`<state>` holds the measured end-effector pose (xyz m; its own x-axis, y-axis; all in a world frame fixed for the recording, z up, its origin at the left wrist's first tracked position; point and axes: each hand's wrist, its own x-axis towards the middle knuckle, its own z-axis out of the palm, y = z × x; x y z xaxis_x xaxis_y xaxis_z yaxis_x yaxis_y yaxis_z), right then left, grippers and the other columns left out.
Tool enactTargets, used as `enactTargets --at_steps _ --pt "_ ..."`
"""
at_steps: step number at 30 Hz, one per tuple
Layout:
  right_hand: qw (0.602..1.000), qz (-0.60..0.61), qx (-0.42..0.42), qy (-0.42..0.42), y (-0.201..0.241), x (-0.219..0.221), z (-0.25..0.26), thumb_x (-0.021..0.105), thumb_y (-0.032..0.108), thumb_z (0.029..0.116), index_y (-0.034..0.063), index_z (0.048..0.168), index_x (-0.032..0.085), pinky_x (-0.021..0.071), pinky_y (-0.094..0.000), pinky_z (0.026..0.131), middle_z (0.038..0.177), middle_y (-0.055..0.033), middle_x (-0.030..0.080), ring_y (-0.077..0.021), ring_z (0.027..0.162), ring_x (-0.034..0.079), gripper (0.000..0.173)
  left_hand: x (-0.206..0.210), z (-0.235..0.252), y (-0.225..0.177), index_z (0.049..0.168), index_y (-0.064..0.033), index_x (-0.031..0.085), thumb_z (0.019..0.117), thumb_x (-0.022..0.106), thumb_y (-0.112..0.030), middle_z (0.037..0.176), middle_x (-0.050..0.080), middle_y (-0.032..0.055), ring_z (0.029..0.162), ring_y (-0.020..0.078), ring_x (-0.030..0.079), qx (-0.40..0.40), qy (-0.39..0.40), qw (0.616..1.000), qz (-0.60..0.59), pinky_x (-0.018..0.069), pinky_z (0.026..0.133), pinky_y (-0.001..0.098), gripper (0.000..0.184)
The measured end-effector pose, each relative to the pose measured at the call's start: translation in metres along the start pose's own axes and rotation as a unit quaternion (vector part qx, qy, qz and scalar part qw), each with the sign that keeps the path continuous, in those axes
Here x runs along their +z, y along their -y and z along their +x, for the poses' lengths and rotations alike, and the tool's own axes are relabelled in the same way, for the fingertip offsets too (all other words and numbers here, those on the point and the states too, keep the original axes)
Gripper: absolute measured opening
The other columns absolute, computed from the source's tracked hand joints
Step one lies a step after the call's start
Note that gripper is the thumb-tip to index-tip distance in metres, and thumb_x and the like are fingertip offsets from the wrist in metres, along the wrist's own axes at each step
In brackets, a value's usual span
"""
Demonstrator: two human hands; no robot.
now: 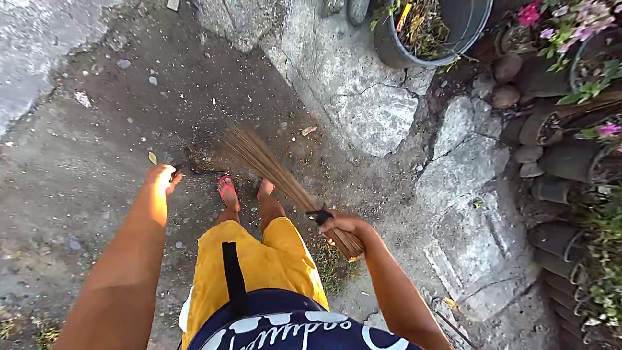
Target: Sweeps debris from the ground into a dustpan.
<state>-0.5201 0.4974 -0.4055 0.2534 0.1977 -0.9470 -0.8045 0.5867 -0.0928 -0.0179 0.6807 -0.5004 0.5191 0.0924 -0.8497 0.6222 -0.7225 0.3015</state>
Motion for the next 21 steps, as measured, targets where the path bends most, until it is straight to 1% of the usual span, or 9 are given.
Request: enactTargets --at_steps 3,5,6,8,12,16,18,20,21 --pt "0.99 0.056 -0.001 -0.127 -0.004 -0.038 -0.032 0.067 0.009 0.088 0.0088 0.143 0.036 0.0618 -0.042 0.063 0.085 -0.0139 0.065 -0.0249 0.065 0.068 0.064 0.011 -0.013 -0.005 0.143 0.0002 0.047 0.096 0.057 -0.003 0.142 0.049 0.0199 0.118 0.0257 0.057 0.006 -0.008 1.0 -0.006 0.0528 0.094 0.0394 0.048" --pt "0.975 0.085 0.007 -0.203 0.004 -0.061 -0.021 0.062 0.008 0.0955 0.0079 0.145 0.036 0.0613 -0.0409 0.066 0.089 -0.0135 0.063 -0.0231 0.068 0.067 0.057 0.016 -0.014 -0.007 0.144 0.0002 0.046 0.0973 0.056 -0.003 0.144 0.048 0.02 0.121 0.0263 0.056 0.001 -0.007 1.0 -0.005 0.0518 0.096 0.0401 0.048" --pt "0.968 0.091 0.011 -0.233 0.009 -0.073 -0.008 0.06 0.01 0.0986 0.0053 0.142 0.039 0.0614 -0.0397 0.067 0.09 -0.0136 0.064 -0.0224 0.069 0.067 0.048 0.018 -0.012 -0.007 0.144 0.0002 0.045 0.0976 0.055 -0.003 0.145 0.047 0.0199 0.121 0.0265 0.055 -0.003 -0.008 1.0 -0.006 0.0516 0.097 0.0401 0.048" --pt "0.962 0.079 0.029 -0.26 0.017 -0.09 0.021 0.06 0.013 0.0998 0.001 0.137 0.045 0.0608 -0.0383 0.07 0.095 -0.0153 0.064 -0.0219 0.073 0.068 0.042 0.021 -0.008 -0.008 0.143 -0.0003 0.046 0.0966 0.056 -0.003 0.143 0.049 0.0195 0.119 0.0259 0.056 -0.008 -0.018 1.0 -0.013 0.0522 0.095 0.0392 0.048" --pt "0.985 -0.008 0.088 -0.147 0.017 -0.074 0.039 0.062 0.019 0.0984 0.0028 0.135 0.049 0.0601 -0.0396 0.072 0.094 -0.0139 0.066 -0.0218 0.074 0.067 0.042 0.023 -0.007 -0.009 0.142 -0.0003 0.047 0.0948 0.057 -0.001 0.139 0.051 0.0187 0.116 0.0251 0.058 -0.017 -0.021 0.999 -0.038 0.0536 0.092 0.0387 0.048" --pt "0.995 0.047 0.055 -0.063 0.001 -0.064 -0.013 0.061 0.017 0.096 0.0086 0.137 0.042 0.0615 -0.0396 0.063 0.079 -0.0115 0.064 -0.023 0.064 0.068 0.046 0.014 -0.006 -0.009 0.14 -0.0003 0.048 0.0962 0.056 -0.001 0.134 0.053 0.0178 0.11 0.023 0.059 -0.028 -0.016 0.999 -0.023 0.0537 0.09 0.0367 0.045" --pt "0.995 0.077 0.017 -0.059 -0.004 -0.065 -0.034 0.063 0.016 0.0874 0.0092 0.131 0.043 0.0618 -0.0385 0.058 0.074 -0.0104 0.065 -0.0228 0.06 0.068 0.048 0.011 -0.005 -0.01 0.142 -0.001 0.046 0.0971 0.055 -0.002 0.136 0.052 0.0179 0.11 0.0229 0.059 -0.036 -0.013 0.999 -0.02 0.0534 0.09 0.0362 0.046" --pt "0.992 0.084 0.01 -0.099 0.008 -0.051 -0.038 0.062 0.015 0.0875 0.0094 0.131 0.042 0.0615 -0.0385 0.058 0.074 -0.01 0.064 -0.0222 0.06 0.068 0.048 0.011 -0.002 -0.01 0.142 -0.0014 0.047 0.0963 0.057 -0.002 0.134 0.053 0.0178 0.108 0.0228 0.059 -0.042 -0.015 0.999 -0.026 0.0539 0.089 0.0361 0.047" --pt "0.988 0.074 0.017 -0.132 0.017 -0.039 -0.029 0.062 0.015 0.0904 0.0087 0.135 0.04 0.0613 -0.0393 0.06 0.079 -0.0109 0.063 -0.0223 0.063 0.067 0.05 0.011 -0.001 -0.009 0.143 -0.0014 0.046 0.0959 0.057 -0.002 0.135 0.052 0.018 0.108 0.0231 0.059 -0.044 -0.017 0.998 -0.035 0.0541 0.089 0.0362 0.048"
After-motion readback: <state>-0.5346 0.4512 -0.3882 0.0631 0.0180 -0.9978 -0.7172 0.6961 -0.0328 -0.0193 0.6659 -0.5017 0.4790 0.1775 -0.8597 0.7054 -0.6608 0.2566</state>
